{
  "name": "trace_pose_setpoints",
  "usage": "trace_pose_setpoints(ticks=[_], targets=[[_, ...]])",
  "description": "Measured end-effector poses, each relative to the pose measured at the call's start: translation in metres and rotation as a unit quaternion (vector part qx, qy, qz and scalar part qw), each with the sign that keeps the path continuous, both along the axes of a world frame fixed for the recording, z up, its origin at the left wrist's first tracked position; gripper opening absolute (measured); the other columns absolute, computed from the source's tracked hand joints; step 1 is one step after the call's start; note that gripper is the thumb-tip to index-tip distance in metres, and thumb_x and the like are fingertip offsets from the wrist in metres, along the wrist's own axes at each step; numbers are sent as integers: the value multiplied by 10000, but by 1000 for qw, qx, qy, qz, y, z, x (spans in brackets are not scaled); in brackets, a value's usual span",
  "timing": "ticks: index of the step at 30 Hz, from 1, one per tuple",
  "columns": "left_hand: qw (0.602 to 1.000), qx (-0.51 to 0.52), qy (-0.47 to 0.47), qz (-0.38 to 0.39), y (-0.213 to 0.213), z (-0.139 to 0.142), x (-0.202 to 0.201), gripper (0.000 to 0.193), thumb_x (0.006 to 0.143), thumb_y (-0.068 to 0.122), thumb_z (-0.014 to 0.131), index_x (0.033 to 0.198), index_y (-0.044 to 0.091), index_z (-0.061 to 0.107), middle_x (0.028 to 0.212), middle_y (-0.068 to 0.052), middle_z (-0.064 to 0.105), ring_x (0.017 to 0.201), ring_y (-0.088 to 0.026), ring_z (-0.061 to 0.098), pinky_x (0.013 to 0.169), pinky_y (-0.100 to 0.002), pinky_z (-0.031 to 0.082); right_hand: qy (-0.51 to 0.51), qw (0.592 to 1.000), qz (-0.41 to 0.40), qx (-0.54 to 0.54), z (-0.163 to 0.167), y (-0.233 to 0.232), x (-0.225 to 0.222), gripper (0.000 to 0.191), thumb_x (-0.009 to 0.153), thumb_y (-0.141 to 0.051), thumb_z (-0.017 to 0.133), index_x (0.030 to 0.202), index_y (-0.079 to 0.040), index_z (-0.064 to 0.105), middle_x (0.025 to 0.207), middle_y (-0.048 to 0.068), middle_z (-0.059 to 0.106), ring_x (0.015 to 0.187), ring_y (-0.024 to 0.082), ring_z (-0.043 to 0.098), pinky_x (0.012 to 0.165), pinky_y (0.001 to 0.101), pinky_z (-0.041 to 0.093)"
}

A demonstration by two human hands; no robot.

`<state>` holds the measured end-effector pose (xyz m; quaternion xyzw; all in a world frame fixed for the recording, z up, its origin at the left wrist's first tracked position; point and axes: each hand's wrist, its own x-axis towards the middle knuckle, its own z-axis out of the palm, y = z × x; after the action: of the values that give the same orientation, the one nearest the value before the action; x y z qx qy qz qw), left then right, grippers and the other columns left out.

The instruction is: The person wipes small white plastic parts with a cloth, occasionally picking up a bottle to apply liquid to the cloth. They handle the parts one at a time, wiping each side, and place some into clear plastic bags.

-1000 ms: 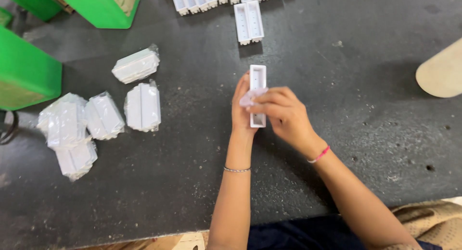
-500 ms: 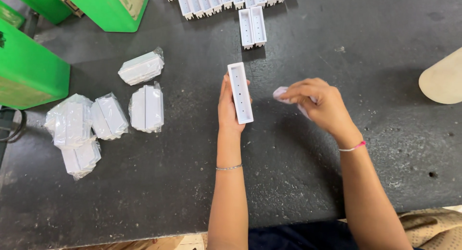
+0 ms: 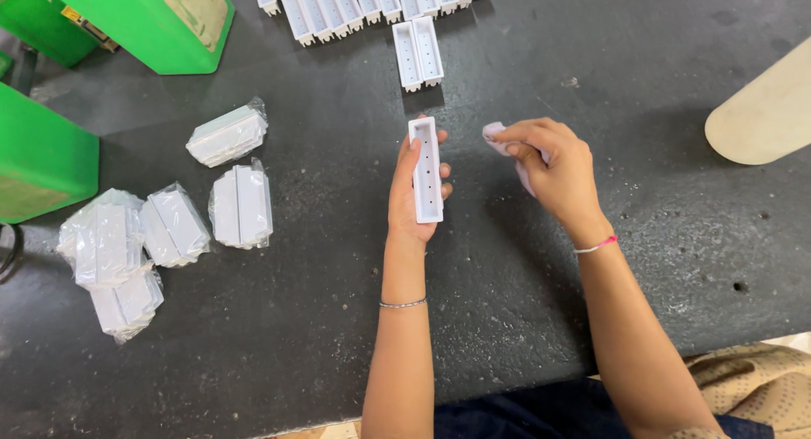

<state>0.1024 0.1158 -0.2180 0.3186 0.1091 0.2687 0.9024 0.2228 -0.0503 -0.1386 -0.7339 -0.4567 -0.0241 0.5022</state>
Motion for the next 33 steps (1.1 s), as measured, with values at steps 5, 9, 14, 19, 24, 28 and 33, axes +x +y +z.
trace_pose_setpoints(ticks=[5,9,14,19,24,28,33], targets=[[993,-100,-20,-55,-10,-6,8,577,1033,391,511,1531,111,433,1380,-123,610,1216,-255,639,1006,-424,572,100,990,35,90,-2,3,-8,251,975,52,635,1173,-66,736,1167,82,727,1067,180,695,937,279,537],[992,-77,-52,-91,-25,-14,17,535,1083,358,480,1568,139,422,1477,-113,526,1392,-286,499,1164,-460,441,75,991,4,107,-9,9,-19,245,976,17,669,1205,-68,688,1176,73,727,1072,214,700,942,302,539],[996,-33,-14,-76,-28,-21,23,540,1124,332,447,1607,95,397,1593,-106,465,1457,-255,452,1208,-389,392,-33,998,-5,47,-15,11,-24,190,932,9,720,1101,-78,731,1095,78,726,1003,277,684,915,371,537],[994,-63,-82,-31,2,-7,2,548,1100,376,426,1589,139,365,1514,-233,502,1418,-341,488,1185,-430,420,-2,976,217,-19,-15,18,-45,243,856,4,714,1062,-118,756,1048,36,752,982,235,694,892,360,562],[995,-72,-68,20,21,6,-12,527,1088,392,436,1566,175,394,1520,-204,497,1409,-314,501,1169,-462,437,94,929,348,-87,-12,17,-50,259,833,-31,743,1073,-122,778,1015,40,756,967,201,718,866,337,582],[995,-66,-72,2,20,9,-13,518,1084,405,458,1566,224,407,1501,-159,534,1284,-243,591,1041,-438,516,159,948,276,-15,-12,4,-20,189,900,-27,710,1080,-63,756,1064,48,761,1006,158,720,922,306,575],[996,-51,-69,-29,16,13,-14,527,1100,399,488,1596,242,406,1487,-152,581,1058,-157,666,852,-338,580,236,966,86,54,-17,2,2,191,949,-52,706,1137,-29,731,1090,33,749,979,93,675,881,257,553]])
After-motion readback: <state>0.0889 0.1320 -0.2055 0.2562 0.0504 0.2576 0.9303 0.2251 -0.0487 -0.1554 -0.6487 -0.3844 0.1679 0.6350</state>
